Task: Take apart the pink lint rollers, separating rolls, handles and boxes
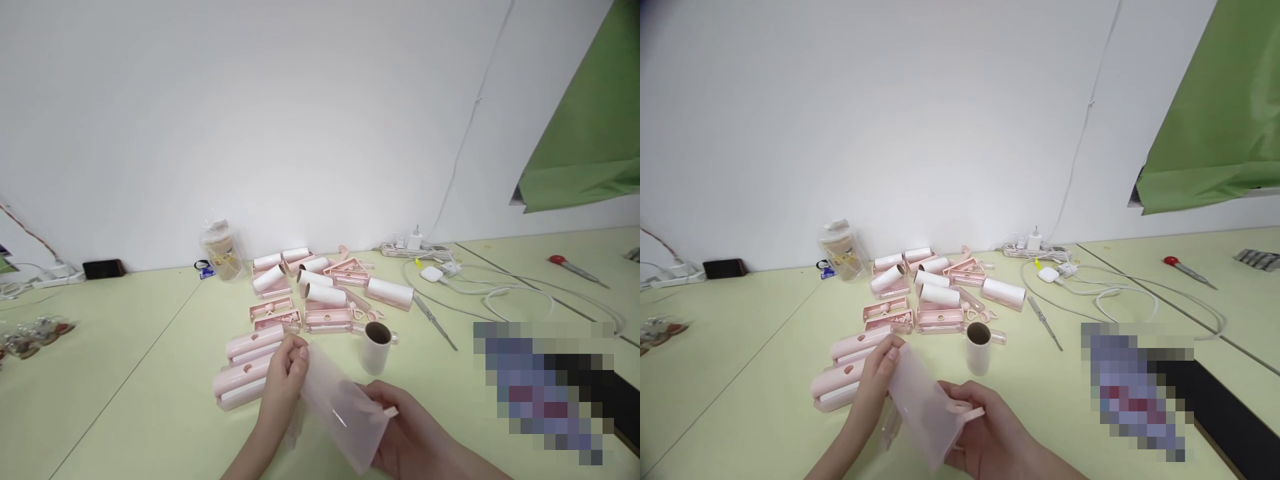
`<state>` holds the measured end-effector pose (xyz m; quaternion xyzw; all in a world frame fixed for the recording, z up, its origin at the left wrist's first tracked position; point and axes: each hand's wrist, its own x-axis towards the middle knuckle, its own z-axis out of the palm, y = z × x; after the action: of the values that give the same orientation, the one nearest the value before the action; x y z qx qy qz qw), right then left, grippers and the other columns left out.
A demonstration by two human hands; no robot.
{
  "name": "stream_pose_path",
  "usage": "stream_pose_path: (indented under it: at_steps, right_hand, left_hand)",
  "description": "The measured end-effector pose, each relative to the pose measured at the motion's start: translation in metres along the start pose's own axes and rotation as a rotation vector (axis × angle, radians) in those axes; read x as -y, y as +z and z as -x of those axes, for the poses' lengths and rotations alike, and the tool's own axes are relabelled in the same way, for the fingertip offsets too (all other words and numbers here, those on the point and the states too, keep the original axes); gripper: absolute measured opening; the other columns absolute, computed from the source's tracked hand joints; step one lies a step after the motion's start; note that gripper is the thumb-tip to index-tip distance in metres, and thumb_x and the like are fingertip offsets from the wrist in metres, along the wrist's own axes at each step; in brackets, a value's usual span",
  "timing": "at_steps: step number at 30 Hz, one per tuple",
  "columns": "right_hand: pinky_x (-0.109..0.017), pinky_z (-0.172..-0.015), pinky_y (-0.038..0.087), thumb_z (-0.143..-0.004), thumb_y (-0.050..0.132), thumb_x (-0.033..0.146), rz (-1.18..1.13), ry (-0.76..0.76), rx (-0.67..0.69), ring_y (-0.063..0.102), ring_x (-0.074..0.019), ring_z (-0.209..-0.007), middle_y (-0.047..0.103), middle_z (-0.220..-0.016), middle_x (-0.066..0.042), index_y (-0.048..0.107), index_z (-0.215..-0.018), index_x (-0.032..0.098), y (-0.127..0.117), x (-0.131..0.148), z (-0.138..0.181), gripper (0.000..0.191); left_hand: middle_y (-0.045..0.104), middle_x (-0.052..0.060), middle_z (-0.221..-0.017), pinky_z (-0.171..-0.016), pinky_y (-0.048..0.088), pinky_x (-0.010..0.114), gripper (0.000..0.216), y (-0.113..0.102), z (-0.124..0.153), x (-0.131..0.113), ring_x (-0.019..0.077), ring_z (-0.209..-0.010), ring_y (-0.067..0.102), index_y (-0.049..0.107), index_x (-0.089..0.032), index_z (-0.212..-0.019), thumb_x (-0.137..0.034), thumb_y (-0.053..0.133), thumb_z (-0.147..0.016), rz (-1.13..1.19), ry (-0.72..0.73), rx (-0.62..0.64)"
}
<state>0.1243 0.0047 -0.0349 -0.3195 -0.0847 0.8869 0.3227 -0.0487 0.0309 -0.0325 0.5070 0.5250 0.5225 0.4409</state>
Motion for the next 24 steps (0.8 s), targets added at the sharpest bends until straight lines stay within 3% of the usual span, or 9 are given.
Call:
stream_pose_path:
  at_steps: [2, 5, 8, 10, 13, 16, 19, 21, 24]
  right_hand:
    - [-0.016, -0.049, 0.042, -0.072, 0.057, 0.013, -0.056, 0.002, -0.006, 0.054, -0.0071, -0.048, 0.056, -0.055, 0.002, 0.06, -0.074, 0.014, -0.006, 0.003, -0.004, 0.004]
    - [-0.01, -0.032, 0.024, -0.07, 0.053, 0.011, -0.057, 0.034, 0.039, 0.038, -0.0016, -0.034, 0.051, -0.052, 0.004, 0.058, -0.072, 0.013, -0.008, 0.014, 0.0, 0.006]
    - [-0.012, -0.028, 0.023, -0.072, 0.051, 0.016, 0.078, -0.106, 0.028, 0.035, -0.0024, -0.032, 0.059, -0.058, -0.001, 0.063, -0.079, 0.013, -0.003, 0.031, 0.014, 0.014]
    - [-0.014, -0.034, 0.034, -0.074, 0.055, 0.019, 0.167, -0.347, -0.01, 0.043, -0.0047, -0.038, 0.065, -0.067, -0.004, 0.065, -0.087, 0.013, 0.0, 0.045, 0.024, 0.018]
    - [-0.017, -0.056, 0.048, -0.074, 0.065, 0.023, 0.306, -0.675, -0.089, 0.058, -0.0101, -0.063, 0.068, -0.093, -0.006, 0.061, -0.11, 0.018, -0.002, 0.067, 0.032, 0.036]
    - [-0.023, -0.074, 0.05, -0.072, 0.069, 0.03, 0.452, -0.783, -0.217, 0.06, -0.0169, -0.089, 0.066, -0.106, -0.006, 0.056, -0.117, 0.023, -0.011, 0.083, 0.029, 0.047]
    - [-0.031, -0.078, 0.049, -0.069, 0.07, 0.04, 0.66, -0.852, -0.39, 0.06, -0.0236, -0.092, 0.067, -0.104, -0.007, 0.065, -0.104, 0.02, -0.021, 0.089, 0.02, 0.04]
    - [-0.038, -0.084, 0.047, -0.07, 0.068, 0.043, 0.859, -0.998, -0.511, 0.06, -0.0271, -0.095, 0.068, -0.103, -0.007, 0.069, -0.096, 0.022, -0.024, 0.087, 0.016, 0.034]
    - [-0.042, -0.093, 0.042, -0.076, 0.062, 0.036, 1.242, -1.293, -0.477, 0.055, -0.0281, -0.106, 0.066, -0.108, -0.005, 0.071, -0.093, 0.026, -0.025, 0.078, 0.011, 0.022]
  left_hand:
    - [0.04, -0.006, -0.054, -0.044, 0.027, 0.02, 0.037, 0.0, 0.0, -0.001, 0.0108, -0.047, 0.036, 0.05, -0.02, -0.075, -0.057, 0.05, -0.068, 0.129, 0.0, -0.109]
    - [0.054, -0.001, -0.068, -0.056, 0.04, 0.023, 0.045, 0.002, 0.0, -0.002, 0.0171, -0.065, 0.051, 0.055, -0.021, -0.083, -0.062, 0.041, -0.071, 0.315, -0.061, -0.287]
    - [0.06, 0.003, -0.089, -0.071, 0.043, 0.027, 0.048, 0.003, 0.0, 0.0, 0.0232, -0.089, 0.054, 0.057, -0.022, -0.088, -0.063, 0.04, -0.073, 0.296, -0.06, -0.308]
    - [0.058, 0.005, -0.102, -0.076, 0.043, 0.028, 0.048, 0.003, 0.001, 0.001, 0.0251, -0.097, 0.052, 0.056, -0.022, -0.096, -0.062, 0.045, -0.073, 0.2, 0.013, -0.188]
    - [0.055, 0.006, -0.109, -0.08, 0.042, 0.03, 0.048, 0.004, 0.006, 0.001, 0.0251, -0.098, 0.051, 0.05, -0.024, -0.106, -0.051, 0.06, -0.067, 0.048, 0.075, 0.11]
    - [0.056, 0.003, -0.101, -0.086, 0.038, 0.031, 0.051, 0.007, 0.013, -0.004, 0.0228, -0.096, 0.051, 0.047, -0.025, -0.106, -0.028, 0.069, -0.06, -0.152, 0.04, 0.322]
    - [0.055, 0.002, -0.098, -0.086, 0.037, 0.031, 0.044, 0.01, 0.019, -0.011, 0.0221, -0.097, 0.049, 0.049, -0.025, -0.098, -0.022, 0.068, -0.059, -0.327, 0.049, 0.463]
    - [0.055, 0.002, -0.099, -0.084, 0.038, 0.031, 0.041, 0.01, 0.019, -0.013, 0.0223, -0.096, 0.05, 0.05, -0.024, -0.095, -0.024, 0.068, -0.058, -0.412, 0.069, 0.529]
    - [0.056, 0.003, -0.101, -0.084, 0.039, 0.032, 0.041, 0.009, 0.017, -0.007, 0.0235, -0.096, 0.05, 0.051, -0.023, -0.098, -0.026, 0.067, -0.061, -0.49, 0.088, 0.547]
